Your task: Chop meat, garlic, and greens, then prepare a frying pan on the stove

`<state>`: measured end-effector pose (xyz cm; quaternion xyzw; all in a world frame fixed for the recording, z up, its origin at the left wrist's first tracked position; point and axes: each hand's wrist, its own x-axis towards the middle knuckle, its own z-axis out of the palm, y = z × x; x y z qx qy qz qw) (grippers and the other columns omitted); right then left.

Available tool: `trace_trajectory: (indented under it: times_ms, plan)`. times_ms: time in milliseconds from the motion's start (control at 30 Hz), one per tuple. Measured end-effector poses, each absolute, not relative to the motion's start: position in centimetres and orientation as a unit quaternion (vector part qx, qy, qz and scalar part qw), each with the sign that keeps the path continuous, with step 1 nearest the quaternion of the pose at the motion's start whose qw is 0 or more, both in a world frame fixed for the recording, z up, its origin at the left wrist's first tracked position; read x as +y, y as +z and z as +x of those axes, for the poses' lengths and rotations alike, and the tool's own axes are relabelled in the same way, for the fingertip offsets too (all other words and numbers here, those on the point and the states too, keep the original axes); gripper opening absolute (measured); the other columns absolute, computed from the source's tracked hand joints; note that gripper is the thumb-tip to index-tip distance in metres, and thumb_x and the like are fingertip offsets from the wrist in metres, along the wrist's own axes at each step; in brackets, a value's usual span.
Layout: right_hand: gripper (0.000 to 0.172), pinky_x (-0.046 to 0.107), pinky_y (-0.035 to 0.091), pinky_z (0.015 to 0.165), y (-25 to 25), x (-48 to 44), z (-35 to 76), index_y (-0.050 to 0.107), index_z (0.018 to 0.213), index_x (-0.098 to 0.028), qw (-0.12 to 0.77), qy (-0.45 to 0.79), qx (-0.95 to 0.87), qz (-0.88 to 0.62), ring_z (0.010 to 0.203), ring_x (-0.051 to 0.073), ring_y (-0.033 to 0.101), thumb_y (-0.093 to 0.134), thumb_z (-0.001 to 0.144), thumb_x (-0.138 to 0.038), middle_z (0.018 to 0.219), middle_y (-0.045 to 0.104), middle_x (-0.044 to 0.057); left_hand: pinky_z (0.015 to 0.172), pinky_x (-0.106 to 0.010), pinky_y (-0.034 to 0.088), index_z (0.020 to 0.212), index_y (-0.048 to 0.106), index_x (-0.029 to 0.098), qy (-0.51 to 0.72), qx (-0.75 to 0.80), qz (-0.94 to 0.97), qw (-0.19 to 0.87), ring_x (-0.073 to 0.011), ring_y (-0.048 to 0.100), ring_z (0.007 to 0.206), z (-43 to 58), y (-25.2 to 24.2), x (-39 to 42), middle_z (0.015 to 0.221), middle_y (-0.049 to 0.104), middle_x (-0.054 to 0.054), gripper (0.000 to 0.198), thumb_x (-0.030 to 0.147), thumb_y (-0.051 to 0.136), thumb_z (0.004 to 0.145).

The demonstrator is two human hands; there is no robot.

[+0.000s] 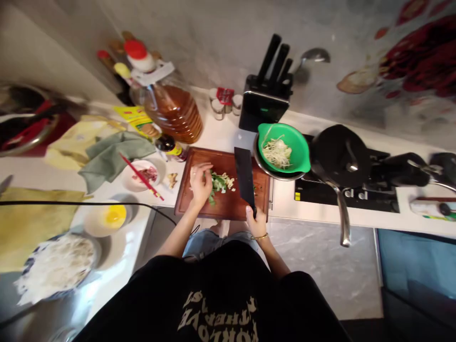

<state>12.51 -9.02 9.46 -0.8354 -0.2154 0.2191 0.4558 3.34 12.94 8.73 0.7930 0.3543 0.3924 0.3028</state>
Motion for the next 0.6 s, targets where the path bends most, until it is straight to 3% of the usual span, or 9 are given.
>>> trace_trajectory:
  times_ms: [200, 433, 600]
  plan:
    - [0.035, 0.022, 0.035, 0.044, 11.5, -11.4, 19.3, 0.050, 0.065, -0.018, 0.510, 0.147, -0.114, -0.840, 0.045, 0.009, 0.041, 0.059, 0.075, -0.050, 0.046, 0.043, -0.006, 0.092, -0.032, 0.042, 0.097, 0.064, 0.019, 0.267, 0.135, 0.896, 0.327, -0.0168, 0.055, 0.100, 20.4, 12.1, 13.2, 0.100, 0.065, -0.004, 0.024, 0.013, 0.045, 0.084]
    - [0.036, 0.020, 0.028, 0.033, 12.1, -13.5, 26.5, 0.041, 0.064, -0.021, 0.569, 0.137, -0.003, -0.811, 0.033, 0.007, 0.036, 0.060, 0.075, -0.050, 0.039, 0.039, -0.009, 0.091, -0.031, 0.037, 0.100, 0.068, 0.022, 0.016, 0.038, 0.970, 0.240, -0.0179, 0.058, 0.096, 36.9, 8.3, 12.4, 0.100, 0.069, -0.004, 0.033, 0.008, 0.050, 0.077]
    - [0.037, 0.019, 0.026, 0.029, 12.0, -14.0, 28.8, 0.039, 0.065, -0.021, 0.587, 0.158, 0.017, -0.794, 0.030, 0.006, 0.033, 0.060, 0.074, -0.050, 0.038, 0.037, -0.010, 0.088, -0.032, 0.034, 0.085, 0.069, 0.020, 0.006, -0.036, 0.987, 0.159, -0.0181, 0.054, 0.096, 40.9, 6.2, 11.3, 0.093, 0.068, -0.006, 0.024, 0.007, 0.051, 0.077]
